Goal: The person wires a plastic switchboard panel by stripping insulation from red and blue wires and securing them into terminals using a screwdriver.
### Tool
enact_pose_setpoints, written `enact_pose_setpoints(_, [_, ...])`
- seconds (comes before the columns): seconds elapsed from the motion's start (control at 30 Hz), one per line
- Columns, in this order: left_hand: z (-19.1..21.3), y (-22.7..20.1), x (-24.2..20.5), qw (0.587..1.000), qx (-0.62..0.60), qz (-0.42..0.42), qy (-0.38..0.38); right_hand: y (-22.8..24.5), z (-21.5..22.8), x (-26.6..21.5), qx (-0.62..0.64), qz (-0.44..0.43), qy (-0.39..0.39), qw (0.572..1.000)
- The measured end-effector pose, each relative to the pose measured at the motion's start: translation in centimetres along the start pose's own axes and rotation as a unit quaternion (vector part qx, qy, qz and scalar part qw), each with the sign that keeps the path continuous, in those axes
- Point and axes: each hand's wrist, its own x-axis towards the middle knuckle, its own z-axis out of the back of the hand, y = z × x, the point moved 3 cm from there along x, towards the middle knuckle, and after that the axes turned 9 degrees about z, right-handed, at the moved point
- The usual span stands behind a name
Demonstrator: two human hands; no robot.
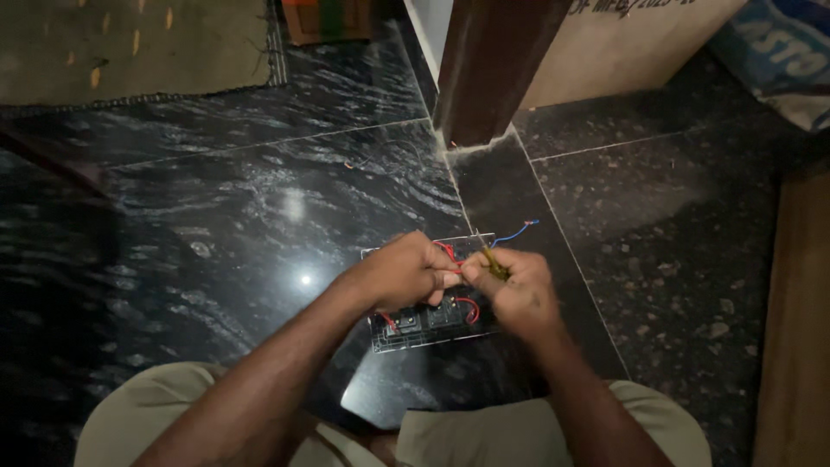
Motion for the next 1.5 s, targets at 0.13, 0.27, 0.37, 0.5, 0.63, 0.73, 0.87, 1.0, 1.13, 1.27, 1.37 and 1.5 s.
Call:
enact_pose_setpoints(0.13, [0.1, -0.2, 0.7, 0.999, 0.023, 0.044, 0.012, -1.6, 0.7, 0.2, 0.015, -0.028, -0.018, 0.999])
enact_pose_setpoints(0.27, [0.0, 0.9, 1.4, 0.995, -0.066, -0.004, 0.071, -1.9, 1.5, 0.6, -0.031, 0.055, 0.015, 0.998])
enact_pose_setpoints(0.37, [1.7, 2.9, -0.5, 0.988, -0.086, 0.091, 0.087, -1.1, 5.0, 0.7, -0.216, 0.096, -0.173, 0.956])
enact_pose_setpoints(0.5, [2.9, 2.6, -1.2, 0.977, -0.174, 0.114, 0.04, 0.0, 4.1, -0.1, -0.095, 0.072, -0.108, 0.987])
enact_pose_setpoints(0.63, [2.6, 1.7, -0.7, 0.973, -0.198, 0.107, 0.058, 1.1, -0.3, -0.6, 0.088, 0.03, -0.03, 0.995])
enact_pose_setpoints(0.73, [2.0, 1.6, -0.3, 0.972, -0.191, 0.104, 0.086, 2.1, -1.7, -0.4, 0.166, 0.043, 0.02, 0.985])
enact_pose_setpoints(0.87, [1.2, 1.6, -0.1, 0.968, -0.2, 0.111, 0.105, 3.0, -1.5, -0.6, 0.068, 0.067, 0.005, 0.995])
enact_pose_setpoints(1.0, [1.2, 1.6, 0.0, 0.965, -0.193, 0.126, 0.126, 4.7, -0.6, -0.6, -0.146, 0.289, -0.011, 0.946])
enact_pose_setpoints(1.13, [1.0, 1.2, -0.4, 0.972, -0.131, 0.092, 0.17, 4.7, 0.1, -0.4, -0.154, 0.313, 0.033, 0.937])
enact_pose_setpoints(1.27, [1.0, 0.9, -0.1, 0.977, -0.105, 0.048, 0.181, 2.7, 0.3, -0.1, -0.134, 0.297, 0.036, 0.945])
enact_pose_setpoints(1.37, [0.9, 1.2, 0.5, 0.979, -0.102, 0.029, 0.172, 0.1, -0.4, -0.7, 0.075, 0.143, 0.051, 0.986])
enact_pose_setpoints(1.5, [0.4, 0.4, 0.3, 0.992, -0.002, -0.112, 0.049, -2.7, -1.2, -1.4, 0.269, -0.144, 0.032, 0.952])
